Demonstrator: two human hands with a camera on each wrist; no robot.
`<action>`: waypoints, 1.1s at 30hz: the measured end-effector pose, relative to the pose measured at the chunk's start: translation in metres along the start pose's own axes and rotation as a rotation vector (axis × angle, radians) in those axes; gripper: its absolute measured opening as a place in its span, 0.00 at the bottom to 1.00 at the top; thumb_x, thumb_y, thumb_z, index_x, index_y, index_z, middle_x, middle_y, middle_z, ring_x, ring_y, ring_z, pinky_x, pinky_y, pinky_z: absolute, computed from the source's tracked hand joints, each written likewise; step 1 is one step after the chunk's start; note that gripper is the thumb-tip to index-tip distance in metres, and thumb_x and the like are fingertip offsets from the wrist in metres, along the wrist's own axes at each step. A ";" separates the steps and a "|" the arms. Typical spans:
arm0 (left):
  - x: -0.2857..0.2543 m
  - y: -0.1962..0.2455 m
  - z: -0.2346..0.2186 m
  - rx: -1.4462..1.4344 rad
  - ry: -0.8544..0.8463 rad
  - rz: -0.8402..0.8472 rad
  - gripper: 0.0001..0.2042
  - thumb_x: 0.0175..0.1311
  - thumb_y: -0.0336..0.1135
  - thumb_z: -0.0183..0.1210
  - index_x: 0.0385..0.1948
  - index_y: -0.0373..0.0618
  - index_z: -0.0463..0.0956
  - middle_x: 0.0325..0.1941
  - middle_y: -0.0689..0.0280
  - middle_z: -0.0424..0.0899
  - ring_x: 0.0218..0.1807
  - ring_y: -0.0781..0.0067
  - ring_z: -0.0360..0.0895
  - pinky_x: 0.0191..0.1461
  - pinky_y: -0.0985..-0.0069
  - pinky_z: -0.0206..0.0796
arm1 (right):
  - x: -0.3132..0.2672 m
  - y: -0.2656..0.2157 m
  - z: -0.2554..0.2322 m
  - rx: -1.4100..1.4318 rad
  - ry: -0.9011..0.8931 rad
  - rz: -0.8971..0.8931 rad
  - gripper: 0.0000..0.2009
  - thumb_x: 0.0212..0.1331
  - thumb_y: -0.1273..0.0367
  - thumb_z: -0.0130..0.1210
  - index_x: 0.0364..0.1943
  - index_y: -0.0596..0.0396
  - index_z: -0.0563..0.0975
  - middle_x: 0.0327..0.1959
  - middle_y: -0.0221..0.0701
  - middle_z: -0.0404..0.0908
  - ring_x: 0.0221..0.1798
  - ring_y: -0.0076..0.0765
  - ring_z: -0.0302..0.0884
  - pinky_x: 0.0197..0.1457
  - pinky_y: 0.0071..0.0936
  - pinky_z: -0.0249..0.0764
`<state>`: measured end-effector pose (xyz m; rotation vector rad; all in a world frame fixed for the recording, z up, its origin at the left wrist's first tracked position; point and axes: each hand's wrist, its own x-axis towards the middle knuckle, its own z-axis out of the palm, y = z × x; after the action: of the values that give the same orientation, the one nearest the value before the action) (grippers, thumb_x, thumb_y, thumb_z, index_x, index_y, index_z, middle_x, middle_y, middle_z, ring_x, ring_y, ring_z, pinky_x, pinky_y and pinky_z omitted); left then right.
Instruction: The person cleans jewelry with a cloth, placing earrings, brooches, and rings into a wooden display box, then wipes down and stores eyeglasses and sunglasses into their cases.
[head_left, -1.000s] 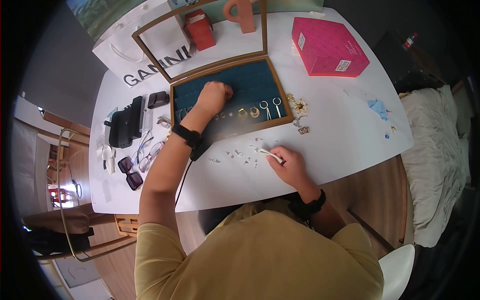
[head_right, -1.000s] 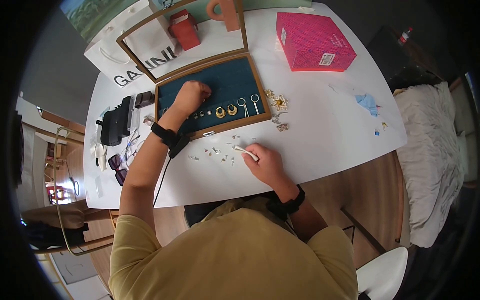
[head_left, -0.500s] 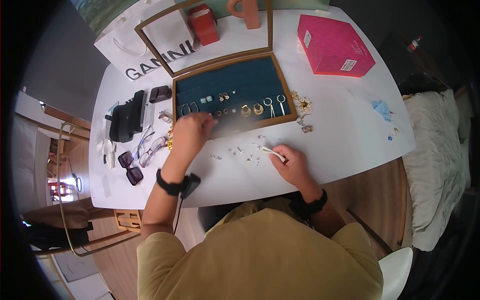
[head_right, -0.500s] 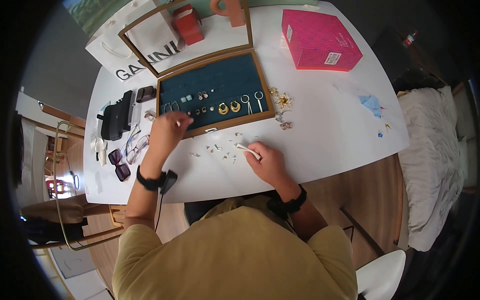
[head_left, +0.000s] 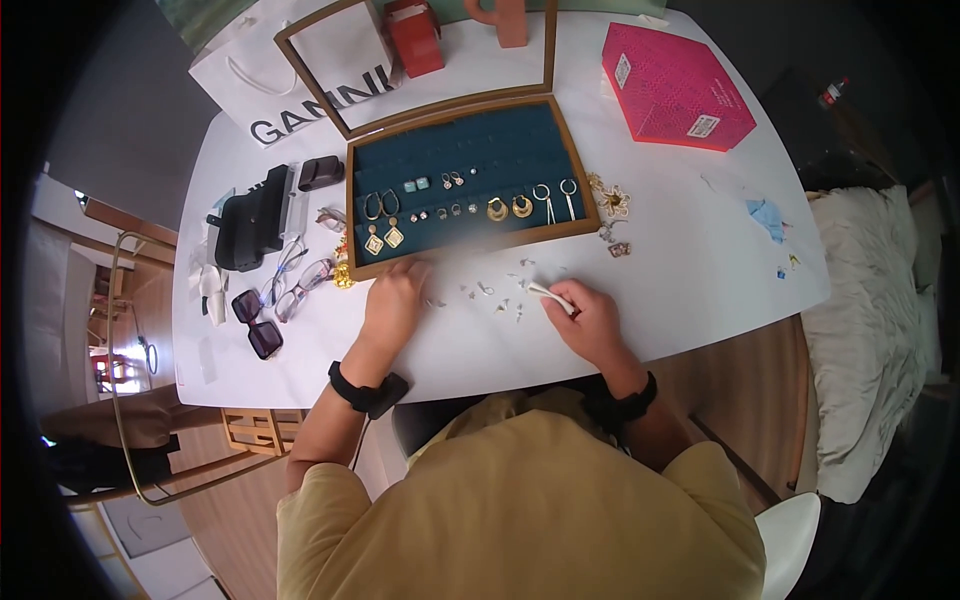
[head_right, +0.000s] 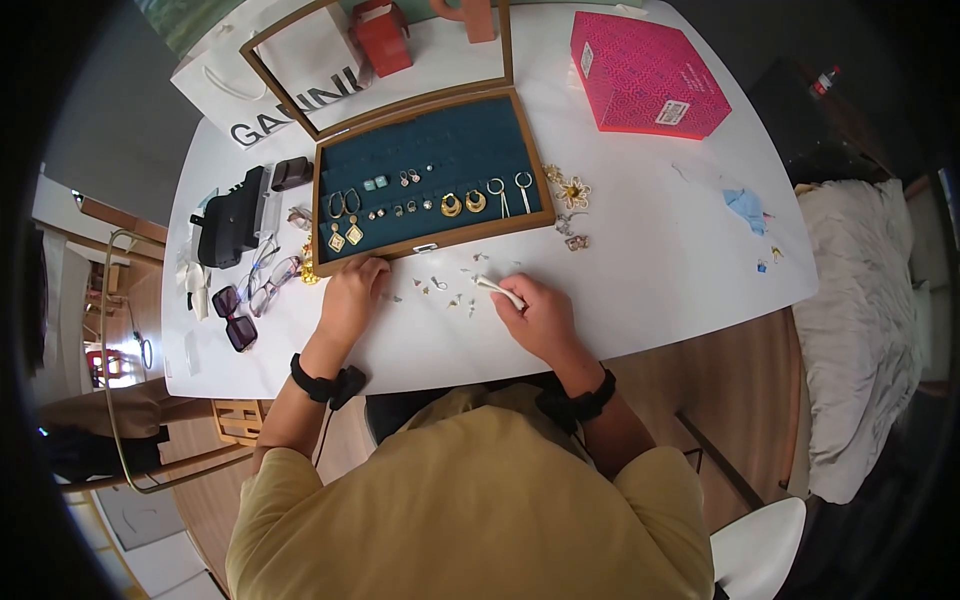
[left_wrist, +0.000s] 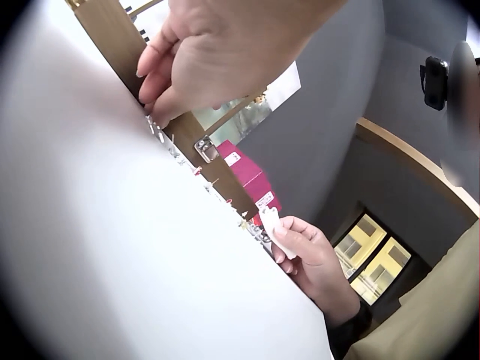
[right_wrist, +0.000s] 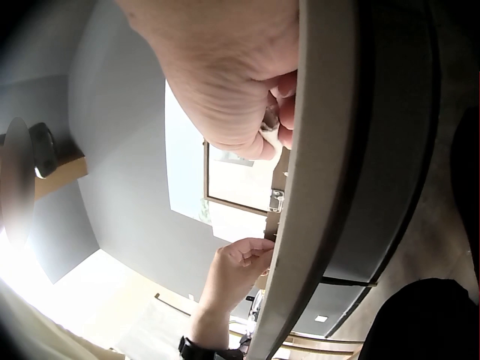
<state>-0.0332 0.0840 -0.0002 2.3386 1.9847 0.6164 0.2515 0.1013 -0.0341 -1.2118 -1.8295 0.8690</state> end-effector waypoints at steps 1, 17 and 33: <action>0.000 -0.001 0.002 -0.019 -0.007 -0.023 0.05 0.53 0.23 0.59 0.31 0.41 0.79 0.33 0.57 0.82 0.33 0.52 0.80 0.37 0.64 0.74 | 0.000 0.000 0.001 0.002 0.007 -0.010 0.07 0.56 0.70 0.63 0.35 0.57 0.78 0.23 0.31 0.81 0.21 0.20 0.75 0.26 0.20 0.71; -0.017 0.046 -0.003 -1.202 -0.268 -0.328 0.05 0.65 0.25 0.56 0.40 0.35 0.77 0.34 0.64 0.83 0.34 0.77 0.78 0.41 0.79 0.72 | -0.006 -0.022 0.009 0.374 -0.137 0.079 0.06 0.58 0.71 0.62 0.34 0.58 0.77 0.22 0.26 0.79 0.21 0.14 0.68 0.23 0.17 0.64; -0.030 0.062 0.016 -1.527 -0.365 -0.447 0.17 0.63 0.23 0.60 0.53 0.41 0.71 0.36 0.72 0.83 0.39 0.87 0.75 0.47 0.85 0.67 | -0.004 -0.040 0.007 0.115 0.029 -0.007 0.06 0.55 0.70 0.63 0.32 0.56 0.77 0.21 0.34 0.79 0.18 0.23 0.72 0.23 0.23 0.67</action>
<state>0.0263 0.0472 -0.0074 0.9368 1.0159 1.0063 0.2299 0.0839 -0.0047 -1.1398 -1.7355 0.9349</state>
